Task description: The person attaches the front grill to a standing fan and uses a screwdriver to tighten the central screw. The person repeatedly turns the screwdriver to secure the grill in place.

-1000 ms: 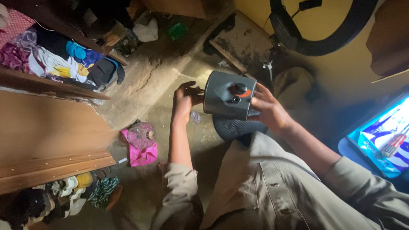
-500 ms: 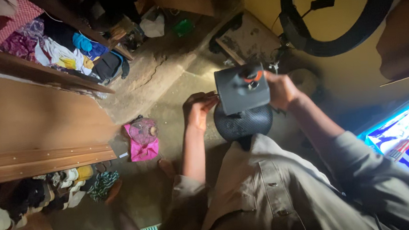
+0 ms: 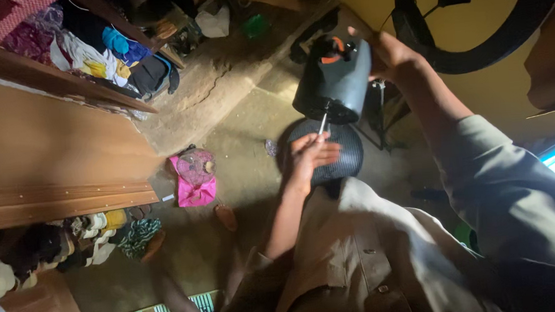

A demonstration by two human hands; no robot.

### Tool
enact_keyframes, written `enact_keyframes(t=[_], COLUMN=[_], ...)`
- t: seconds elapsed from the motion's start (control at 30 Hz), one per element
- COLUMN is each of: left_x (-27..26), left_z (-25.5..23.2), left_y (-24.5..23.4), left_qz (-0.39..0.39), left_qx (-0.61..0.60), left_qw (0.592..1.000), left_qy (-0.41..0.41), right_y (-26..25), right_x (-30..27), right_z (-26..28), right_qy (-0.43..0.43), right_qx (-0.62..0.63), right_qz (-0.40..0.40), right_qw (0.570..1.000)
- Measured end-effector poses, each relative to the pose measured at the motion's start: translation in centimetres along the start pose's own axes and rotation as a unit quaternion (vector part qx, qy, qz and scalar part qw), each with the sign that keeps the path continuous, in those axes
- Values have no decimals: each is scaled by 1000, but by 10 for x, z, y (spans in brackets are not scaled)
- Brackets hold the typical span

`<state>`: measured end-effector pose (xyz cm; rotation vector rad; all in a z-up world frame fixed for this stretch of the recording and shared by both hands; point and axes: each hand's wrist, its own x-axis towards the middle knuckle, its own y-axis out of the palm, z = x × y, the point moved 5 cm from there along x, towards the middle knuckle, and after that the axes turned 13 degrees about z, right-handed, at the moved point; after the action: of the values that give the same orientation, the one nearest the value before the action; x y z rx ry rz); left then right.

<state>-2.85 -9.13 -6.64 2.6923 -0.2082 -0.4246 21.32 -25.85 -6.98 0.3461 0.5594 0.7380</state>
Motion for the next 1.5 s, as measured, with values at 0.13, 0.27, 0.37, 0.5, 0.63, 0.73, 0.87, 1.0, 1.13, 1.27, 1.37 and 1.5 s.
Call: enact_keyframes(t=[0.13,0.27,0.37,0.5,0.63,0.73,0.87,1.0,1.13,1.27,1.37,1.5], left_x=[16,21,25,26,22,17,12,21,25,26,31,33], left_z=[24,60,86,109,100,95,118,143,176,212,235,253], left_y=[17,20,12,17,20,14,-24,-89,-113,-89,-49,2], left_qz=[21,18,18,61,79,84,97,-9,30,132,198,242], left_qx=[11,-44,-18,-12,20,23,91,185,208,159,145,187], left_qw=[1000,999,999,995,994,993,985,981,972,967,962,940], left_qy=[-12,-1,-37,-72,-79,-80,-110,-63,-102,-147,-116,-152], right_y=[25,36,49,53,52,50,51,44,41,37,28,11], right_x=[19,18,10,-10,-36,-59,-82,-101,-118,-146,-174,-224], right_z=[13,11,1,-19,-20,-25,-45,-72,-97,-114,-123,-139], right_qy=[-88,-57,-17,27,8,-33,-111,-73,-62,-53,-28,23], right_qx=[85,64,44,-37,-142,-163,-107,-95,-51,-80,-134,-227], right_qz=[119,96,92,24,-43,-50,-32,-52,-92,-89,-60,-26], right_qw=[985,992,995,999,989,985,988,991,993,991,989,973])
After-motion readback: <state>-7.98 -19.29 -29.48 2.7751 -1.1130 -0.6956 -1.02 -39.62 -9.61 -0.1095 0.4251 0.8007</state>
